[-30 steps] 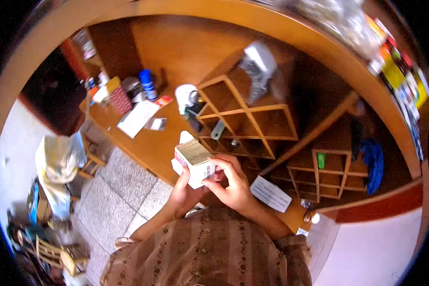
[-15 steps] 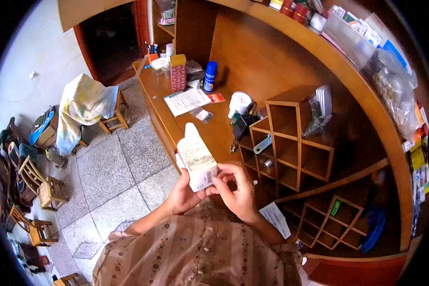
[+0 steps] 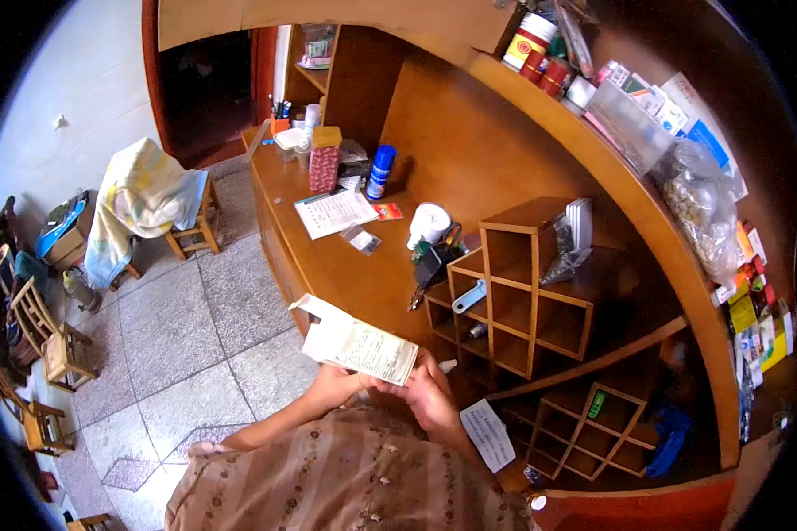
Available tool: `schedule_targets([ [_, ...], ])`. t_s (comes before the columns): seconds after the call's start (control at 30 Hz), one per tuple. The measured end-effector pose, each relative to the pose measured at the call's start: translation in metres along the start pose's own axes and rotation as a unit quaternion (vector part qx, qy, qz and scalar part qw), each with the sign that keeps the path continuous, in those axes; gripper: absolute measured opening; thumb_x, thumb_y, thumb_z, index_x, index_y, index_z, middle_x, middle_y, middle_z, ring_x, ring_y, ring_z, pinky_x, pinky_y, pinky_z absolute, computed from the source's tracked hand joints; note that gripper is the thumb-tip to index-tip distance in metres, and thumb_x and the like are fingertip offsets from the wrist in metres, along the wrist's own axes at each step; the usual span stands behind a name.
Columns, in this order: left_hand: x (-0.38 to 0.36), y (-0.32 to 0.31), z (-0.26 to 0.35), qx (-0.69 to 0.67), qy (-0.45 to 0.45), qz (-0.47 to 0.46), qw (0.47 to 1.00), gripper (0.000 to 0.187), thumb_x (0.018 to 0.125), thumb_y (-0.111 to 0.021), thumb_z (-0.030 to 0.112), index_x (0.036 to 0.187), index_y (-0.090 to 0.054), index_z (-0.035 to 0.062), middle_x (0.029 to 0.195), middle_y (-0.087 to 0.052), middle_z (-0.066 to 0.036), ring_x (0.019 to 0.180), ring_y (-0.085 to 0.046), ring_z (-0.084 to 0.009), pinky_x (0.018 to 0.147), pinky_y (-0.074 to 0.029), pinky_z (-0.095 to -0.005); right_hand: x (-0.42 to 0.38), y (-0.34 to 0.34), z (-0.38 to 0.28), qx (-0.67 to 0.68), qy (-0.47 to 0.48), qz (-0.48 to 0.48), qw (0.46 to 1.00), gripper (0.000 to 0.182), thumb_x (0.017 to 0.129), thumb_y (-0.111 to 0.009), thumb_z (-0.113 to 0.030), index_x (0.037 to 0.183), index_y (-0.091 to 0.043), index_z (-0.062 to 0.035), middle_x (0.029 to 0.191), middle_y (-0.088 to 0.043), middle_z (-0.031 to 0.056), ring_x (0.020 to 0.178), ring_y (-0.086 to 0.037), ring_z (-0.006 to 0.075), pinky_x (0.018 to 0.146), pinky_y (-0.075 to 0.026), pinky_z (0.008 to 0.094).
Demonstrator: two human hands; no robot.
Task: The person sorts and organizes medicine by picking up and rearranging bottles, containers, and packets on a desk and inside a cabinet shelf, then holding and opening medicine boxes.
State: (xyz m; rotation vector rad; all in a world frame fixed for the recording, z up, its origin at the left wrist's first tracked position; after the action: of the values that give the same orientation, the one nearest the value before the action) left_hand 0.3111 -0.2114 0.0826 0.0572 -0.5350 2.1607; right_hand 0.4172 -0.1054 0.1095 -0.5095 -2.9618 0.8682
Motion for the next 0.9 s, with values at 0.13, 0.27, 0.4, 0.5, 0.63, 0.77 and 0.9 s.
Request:
schedule_targets([
  [0.13, 0.002, -0.009, -0.001, 0.003, 0.02, -0.083, 0.996, 0.049, 0.076, -0.075, 0.013, 0.119, -0.054, 0.0018, 0.112, -0.062, -0.006, 0.107, -0.057, -0.017, 0.092, -0.044, -0.0322, -0.008, 0.005, -0.008, -0.066, 0.065, 0.006, 0.996, 0.048, 0.09, -0.056, -0.017, 0.13, -0.037, -0.001, 0.131, -0.046, 0.0135, 0.115, -0.05, 0.0233, 0.096, -0.04, 0.038],
  [0.27, 0.003, -0.02, -0.008, -0.034, 0.05, -0.086, 0.994, 0.057, 0.08, -0.073, 0.018, 0.127, -0.046, 0.0031, 0.123, -0.055, -0.007, 0.117, -0.049, -0.0176, 0.097, -0.039, -0.0339, -0.012, 0.011, -0.015, -0.068, 0.078, 0.032, 0.994, 0.047, 0.088, -0.057, -0.01, 0.129, -0.037, 0.001, 0.125, -0.051, 0.0147, 0.114, -0.051, 0.024, 0.095, -0.042, 0.038],
  [0.4, 0.0, -0.028, -0.008, -0.331, 0.18, -0.057, 0.924, 0.073, 0.087, -0.062, 0.032, 0.139, -0.012, 0.018, 0.138, -0.033, -0.008, 0.126, -0.039, -0.0291, 0.098, -0.038, -0.0512, -0.014, 0.015, -0.022, -0.17, 0.191, 0.106, 0.961, 0.051, 0.081, -0.065, -0.002, 0.126, -0.04, 0.0022, 0.119, -0.052, 0.0162, 0.108, -0.053, 0.0225, 0.088, -0.047, 0.0352],
  [0.5, 0.002, -0.025, -0.008, -0.349, 0.189, -0.021, 0.918, 0.069, 0.087, -0.059, 0.039, 0.137, -0.014, 0.0253, 0.138, -0.033, -0.006, 0.127, -0.037, -0.0299, 0.097, -0.038, -0.0556, -0.016, 0.008, -0.023, -0.505, 0.22, 0.119, 0.826, 0.057, 0.075, -0.075, -0.012, 0.122, -0.046, -0.0004, 0.12, -0.05, 0.0175, 0.106, -0.054, 0.027, 0.085, -0.048, 0.0371],
  [0.63, 0.003, -0.01, -0.009, -0.378, 0.188, 0.039, 0.906, 0.06, 0.088, -0.059, 0.037, 0.133, -0.022, 0.0233, 0.136, -0.037, -0.006, 0.127, -0.038, -0.0296, 0.098, -0.037, -0.0576, -0.011, -0.005, -0.026, -0.641, 0.266, 0.081, 0.715, 0.063, 0.069, -0.079, -0.011, 0.123, -0.046, -0.004, 0.123, -0.047, 0.0167, 0.108, -0.053, 0.0281, 0.084, -0.049, 0.036],
  [0.77, 0.003, -0.006, -0.011, -0.348, 0.206, 0.072, 0.912, 0.051, 0.088, -0.059, 0.033, 0.129, -0.034, 0.0129, 0.125, -0.049, -0.009, 0.117, -0.048, -0.028, 0.093, -0.044, -0.0512, -0.01, -0.01, -0.021, -0.622, 0.289, 0.054, 0.726, 0.061, 0.068, -0.08, -0.011, 0.12, -0.049, -0.0044, 0.122, -0.048, 0.016, 0.108, -0.053, 0.0274, 0.082, -0.051, 0.0347],
  [0.9, 0.0, -0.001, -0.02, -0.344, 0.245, 0.105, 0.9, 0.04, 0.089, -0.059, 0.027, 0.119, -0.046, 0.0056, 0.112, -0.057, -0.011, 0.103, -0.058, -0.0253, 0.08, -0.056, -0.0379, -0.006, -0.019, -0.022, -0.588, 0.323, 0.068, 0.739, 0.058, 0.064, -0.083, -0.014, 0.115, -0.055, -0.0049, 0.116, -0.052, 0.0157, 0.103, -0.056, 0.0264, 0.078, -0.052, 0.033],
])
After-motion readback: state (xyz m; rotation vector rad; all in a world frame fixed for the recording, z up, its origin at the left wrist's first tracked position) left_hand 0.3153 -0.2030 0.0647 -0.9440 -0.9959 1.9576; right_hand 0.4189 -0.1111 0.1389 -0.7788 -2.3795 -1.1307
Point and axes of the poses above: each hand's wrist, its own x-axis towards the middle knuckle, its own y-axis out of the back of the hand, z = x × y, the point moved 5 cm from there along x, towards the middle knuckle
